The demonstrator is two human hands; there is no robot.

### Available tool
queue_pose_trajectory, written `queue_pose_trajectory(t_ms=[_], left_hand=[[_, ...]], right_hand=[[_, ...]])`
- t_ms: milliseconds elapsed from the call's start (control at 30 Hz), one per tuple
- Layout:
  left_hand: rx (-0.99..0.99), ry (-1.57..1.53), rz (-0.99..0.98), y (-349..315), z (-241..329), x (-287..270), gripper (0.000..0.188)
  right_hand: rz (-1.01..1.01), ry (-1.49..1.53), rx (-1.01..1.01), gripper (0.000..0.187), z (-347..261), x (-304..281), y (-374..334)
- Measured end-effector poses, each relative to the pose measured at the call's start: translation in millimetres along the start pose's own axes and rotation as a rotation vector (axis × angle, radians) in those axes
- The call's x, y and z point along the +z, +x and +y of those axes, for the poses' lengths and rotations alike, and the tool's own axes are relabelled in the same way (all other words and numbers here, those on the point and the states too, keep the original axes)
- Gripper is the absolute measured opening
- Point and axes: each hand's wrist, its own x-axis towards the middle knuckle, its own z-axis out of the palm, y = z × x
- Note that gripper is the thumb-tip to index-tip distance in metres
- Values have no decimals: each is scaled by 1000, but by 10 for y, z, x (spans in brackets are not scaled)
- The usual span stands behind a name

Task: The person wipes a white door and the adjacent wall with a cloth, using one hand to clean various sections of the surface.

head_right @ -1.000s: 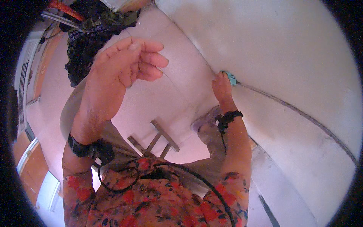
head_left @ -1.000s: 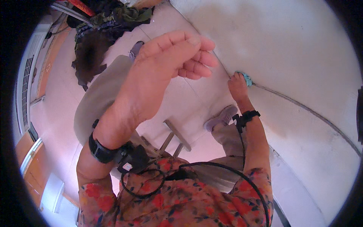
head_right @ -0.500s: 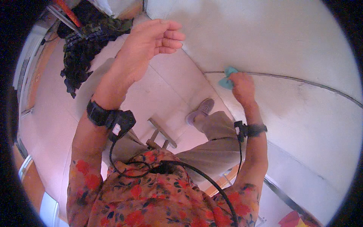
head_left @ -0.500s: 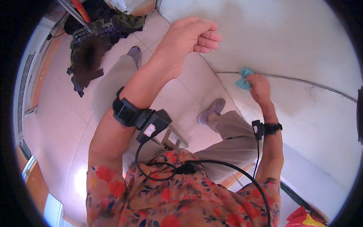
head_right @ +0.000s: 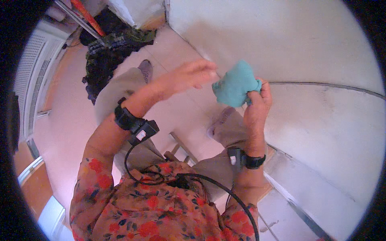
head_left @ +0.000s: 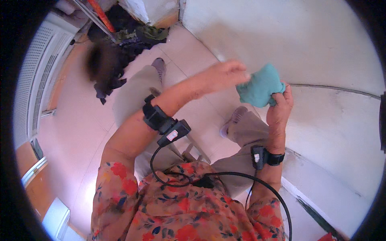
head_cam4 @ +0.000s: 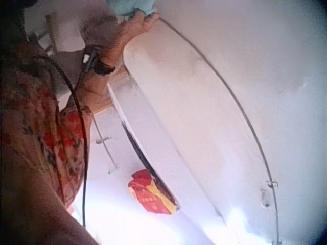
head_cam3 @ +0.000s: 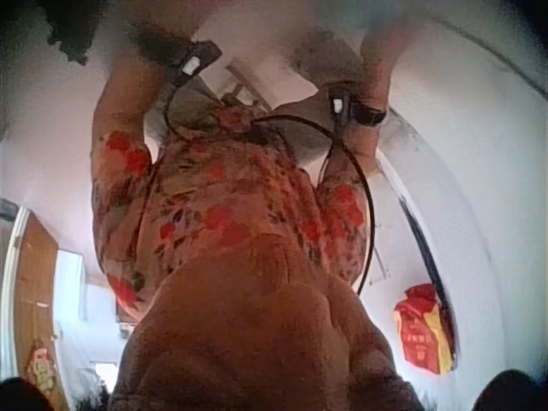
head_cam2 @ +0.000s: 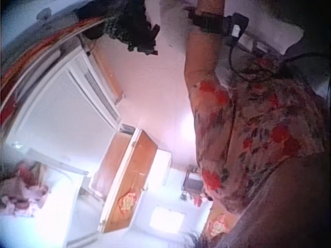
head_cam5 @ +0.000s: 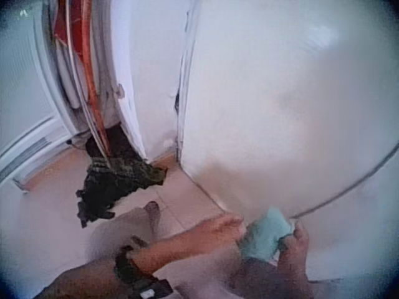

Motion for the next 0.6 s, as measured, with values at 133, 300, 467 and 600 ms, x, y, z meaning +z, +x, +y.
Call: queue_pose_trajectory(t_ms=[133,300,467,600], left_hand=[[53,107,-75,-59,-229,244,63],[-35,-233,100,-81,-402,235,50],[-31,-562,247,66,-722,50,34],[85,-647,242,376,-1069,-214,28]], right_hand=[[-170,-130,-45,30,197,220,-119],[-413,-172,-43,40,189,387,-254],[-493,-428,-145,34,259,278,-237],[-595,-489,-184,26,207,126,-235]])
